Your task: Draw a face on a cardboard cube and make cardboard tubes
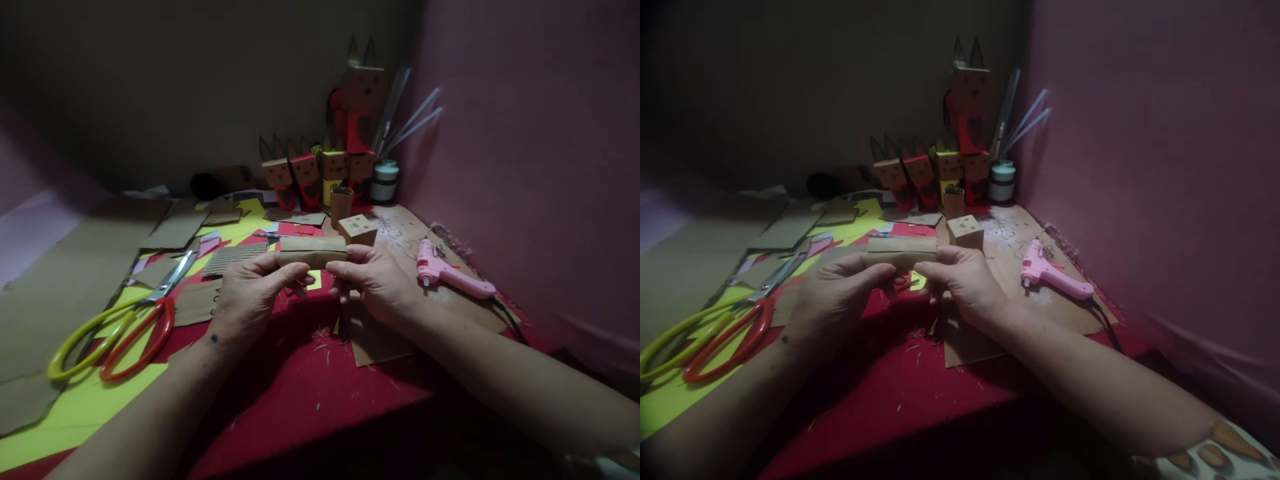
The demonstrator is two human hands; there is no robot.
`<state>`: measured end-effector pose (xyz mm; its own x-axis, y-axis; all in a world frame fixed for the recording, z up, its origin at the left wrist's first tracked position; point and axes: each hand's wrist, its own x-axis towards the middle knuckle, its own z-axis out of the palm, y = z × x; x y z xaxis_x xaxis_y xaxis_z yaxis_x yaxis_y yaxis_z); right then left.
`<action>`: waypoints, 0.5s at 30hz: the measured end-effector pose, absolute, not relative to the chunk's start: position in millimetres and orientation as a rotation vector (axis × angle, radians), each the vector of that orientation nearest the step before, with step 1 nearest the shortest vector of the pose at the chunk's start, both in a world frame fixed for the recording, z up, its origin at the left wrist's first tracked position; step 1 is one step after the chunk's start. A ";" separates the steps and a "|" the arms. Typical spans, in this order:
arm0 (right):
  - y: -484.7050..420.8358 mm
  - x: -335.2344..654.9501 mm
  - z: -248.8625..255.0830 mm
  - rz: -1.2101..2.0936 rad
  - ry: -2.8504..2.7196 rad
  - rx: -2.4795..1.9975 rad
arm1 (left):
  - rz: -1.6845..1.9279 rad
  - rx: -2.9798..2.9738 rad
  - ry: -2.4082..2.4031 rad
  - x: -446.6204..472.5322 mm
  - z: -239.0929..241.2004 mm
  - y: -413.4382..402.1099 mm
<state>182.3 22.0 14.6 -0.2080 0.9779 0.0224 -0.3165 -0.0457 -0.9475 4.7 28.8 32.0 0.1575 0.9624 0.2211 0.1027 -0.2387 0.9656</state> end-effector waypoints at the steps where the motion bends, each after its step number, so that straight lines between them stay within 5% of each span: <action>1: 22.0 181.6 14.0 1.497 -1.101 -0.872 | 1.200 1.523 1.068 5.1 32.1 28.5; 15: 26.0 182.6 11.6 1.398 -1.078 -0.933 | 1.138 1.346 0.987 6.2 31.6 28.4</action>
